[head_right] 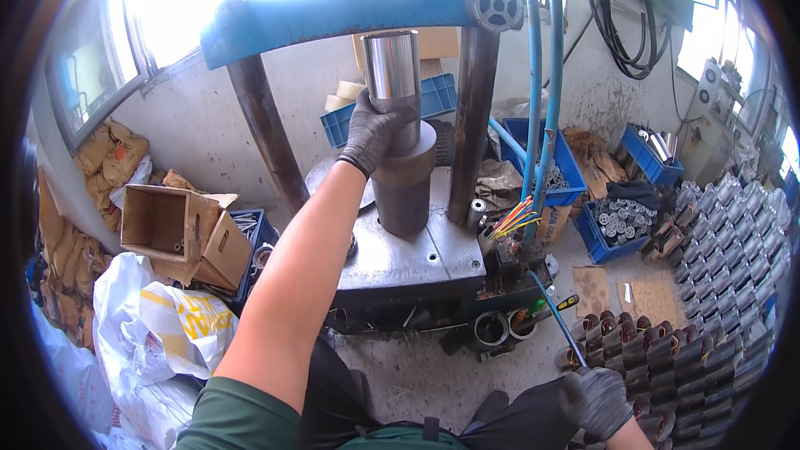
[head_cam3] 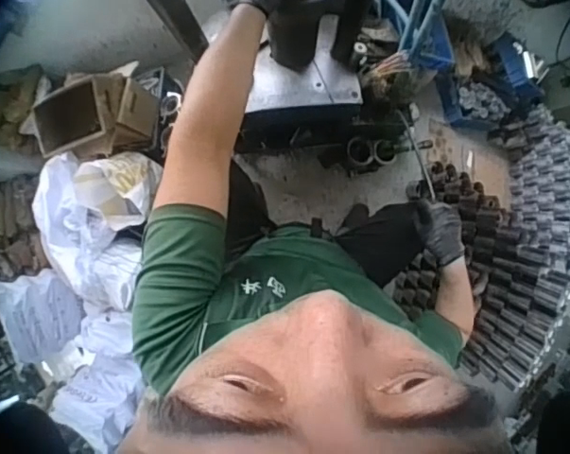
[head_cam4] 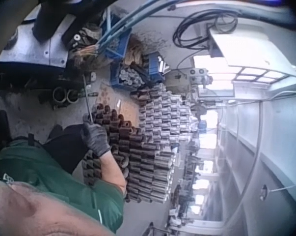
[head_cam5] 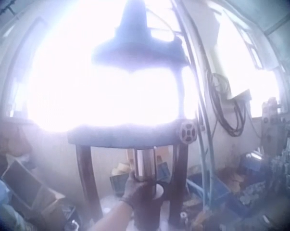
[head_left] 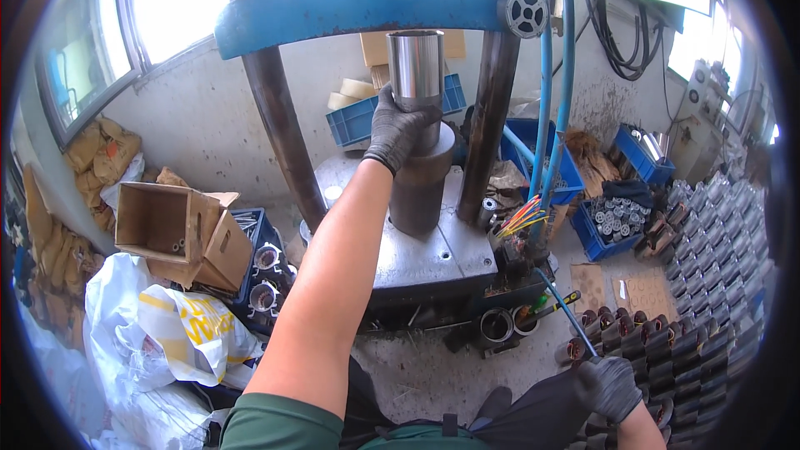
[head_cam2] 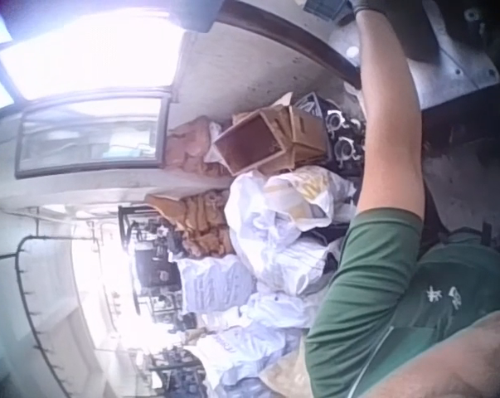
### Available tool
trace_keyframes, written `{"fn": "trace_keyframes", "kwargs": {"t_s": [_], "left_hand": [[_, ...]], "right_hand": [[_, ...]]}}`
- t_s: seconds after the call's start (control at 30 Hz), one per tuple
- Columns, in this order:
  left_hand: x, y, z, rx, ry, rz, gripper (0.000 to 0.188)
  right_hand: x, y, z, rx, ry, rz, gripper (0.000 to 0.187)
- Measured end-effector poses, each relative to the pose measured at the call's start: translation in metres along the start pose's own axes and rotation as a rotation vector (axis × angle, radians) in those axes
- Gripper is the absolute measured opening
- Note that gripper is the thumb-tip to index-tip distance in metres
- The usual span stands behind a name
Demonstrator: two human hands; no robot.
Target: Manually assemble wires into an electric motor stator and use a hydraulic press to fit parts.
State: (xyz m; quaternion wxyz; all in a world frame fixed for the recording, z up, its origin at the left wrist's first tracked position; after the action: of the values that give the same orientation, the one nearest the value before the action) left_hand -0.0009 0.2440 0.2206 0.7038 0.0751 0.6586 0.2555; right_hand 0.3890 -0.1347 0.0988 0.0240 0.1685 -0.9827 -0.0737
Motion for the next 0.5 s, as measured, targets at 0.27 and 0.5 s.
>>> {"fn": "trace_keyframes", "kwargs": {"t_s": [0.27,0.5], "left_hand": [[0.0014,0.0018,-0.0008,0.011,-0.029,0.012,0.086],[0.0018,0.0014,-0.0013,0.021,-0.064,0.008,0.087]], "right_hand": [[-0.0021,0.0012,0.0002,-0.032,0.005,0.042,0.009],[-0.0002,0.0029,-0.0012,-0.034,0.021,0.063,0.01]]}}
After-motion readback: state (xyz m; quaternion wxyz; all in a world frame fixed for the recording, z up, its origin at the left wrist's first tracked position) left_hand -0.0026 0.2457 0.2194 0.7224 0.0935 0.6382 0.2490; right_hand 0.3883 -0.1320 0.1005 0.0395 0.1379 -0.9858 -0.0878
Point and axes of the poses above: each hand's wrist, its own y-axis towards the middle knuckle, its own z-axis out of the palm, x = y × z, the point moved 6 cm from there along y, towards the middle knuckle, and after that the axes turned 6 degrees about -x, right-handed, at the moved point
